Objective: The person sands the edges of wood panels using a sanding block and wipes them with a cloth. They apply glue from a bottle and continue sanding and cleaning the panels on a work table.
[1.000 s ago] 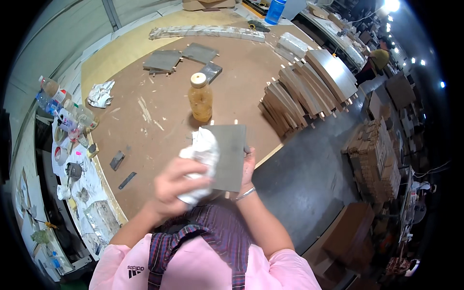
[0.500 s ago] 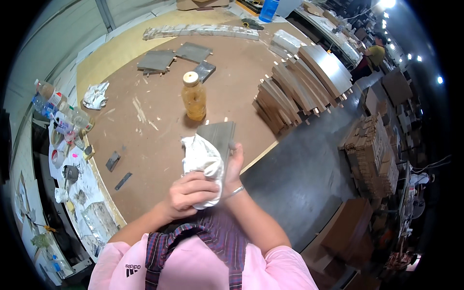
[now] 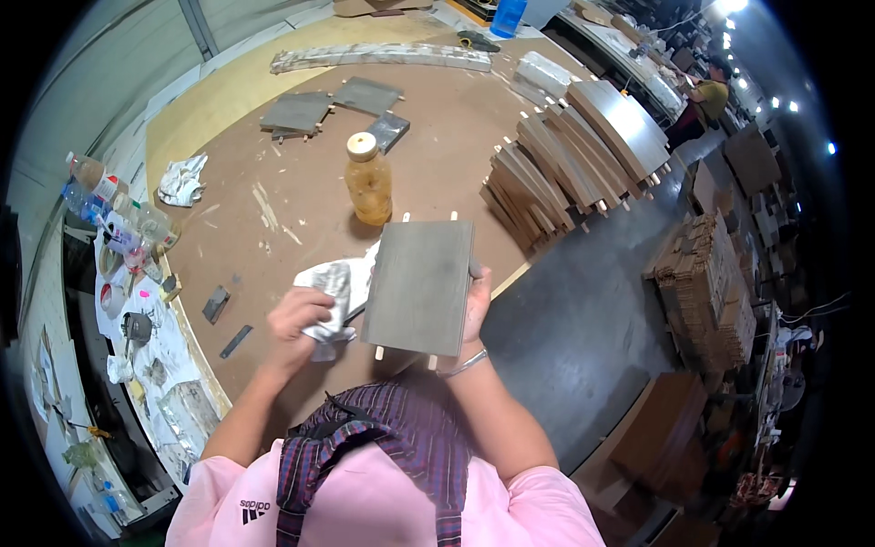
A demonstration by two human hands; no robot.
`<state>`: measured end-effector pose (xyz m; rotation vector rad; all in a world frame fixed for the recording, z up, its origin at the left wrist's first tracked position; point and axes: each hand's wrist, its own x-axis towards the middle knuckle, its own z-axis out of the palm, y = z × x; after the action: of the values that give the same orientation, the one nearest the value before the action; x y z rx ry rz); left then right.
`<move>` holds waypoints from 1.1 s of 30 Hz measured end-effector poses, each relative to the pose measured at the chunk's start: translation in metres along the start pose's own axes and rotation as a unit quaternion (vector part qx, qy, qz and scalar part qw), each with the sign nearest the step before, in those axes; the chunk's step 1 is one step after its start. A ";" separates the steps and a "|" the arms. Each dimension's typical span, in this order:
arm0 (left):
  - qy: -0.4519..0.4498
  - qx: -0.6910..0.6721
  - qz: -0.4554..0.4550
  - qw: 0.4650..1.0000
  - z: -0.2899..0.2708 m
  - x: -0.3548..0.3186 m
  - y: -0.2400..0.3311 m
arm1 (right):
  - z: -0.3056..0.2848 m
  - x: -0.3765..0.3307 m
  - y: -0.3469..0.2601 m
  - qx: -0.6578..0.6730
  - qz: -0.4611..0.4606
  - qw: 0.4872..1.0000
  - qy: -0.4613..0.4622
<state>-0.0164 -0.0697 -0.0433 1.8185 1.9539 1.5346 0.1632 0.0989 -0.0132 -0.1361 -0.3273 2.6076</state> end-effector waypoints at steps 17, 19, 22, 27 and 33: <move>-0.069 -0.201 -0.295 0.932 0.003 0.029 0.078 | 0.028 0.001 0.008 0.010 0.021 0.998 -0.053; -0.096 -0.271 -0.349 0.892 0.009 0.029 0.082 | 0.026 0.000 0.008 0.023 0.040 0.996 -0.074; -0.104 -0.408 -0.406 0.811 0.013 0.030 0.082 | 0.021 -0.003 0.010 -0.024 0.031 0.996 -0.076; -0.144 -0.404 -0.401 0.809 0.011 0.034 0.080 | 0.022 -0.004 0.014 0.168 0.023 0.962 -0.213; -0.163 -0.356 -0.403 0.827 0.012 0.037 0.081 | 0.007 -0.013 0.008 -0.014 -0.011 0.998 -0.064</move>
<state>0.0382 -0.0496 0.0249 0.7192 1.3784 1.2585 0.1692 0.0844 -0.0085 0.0244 -0.4084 2.5962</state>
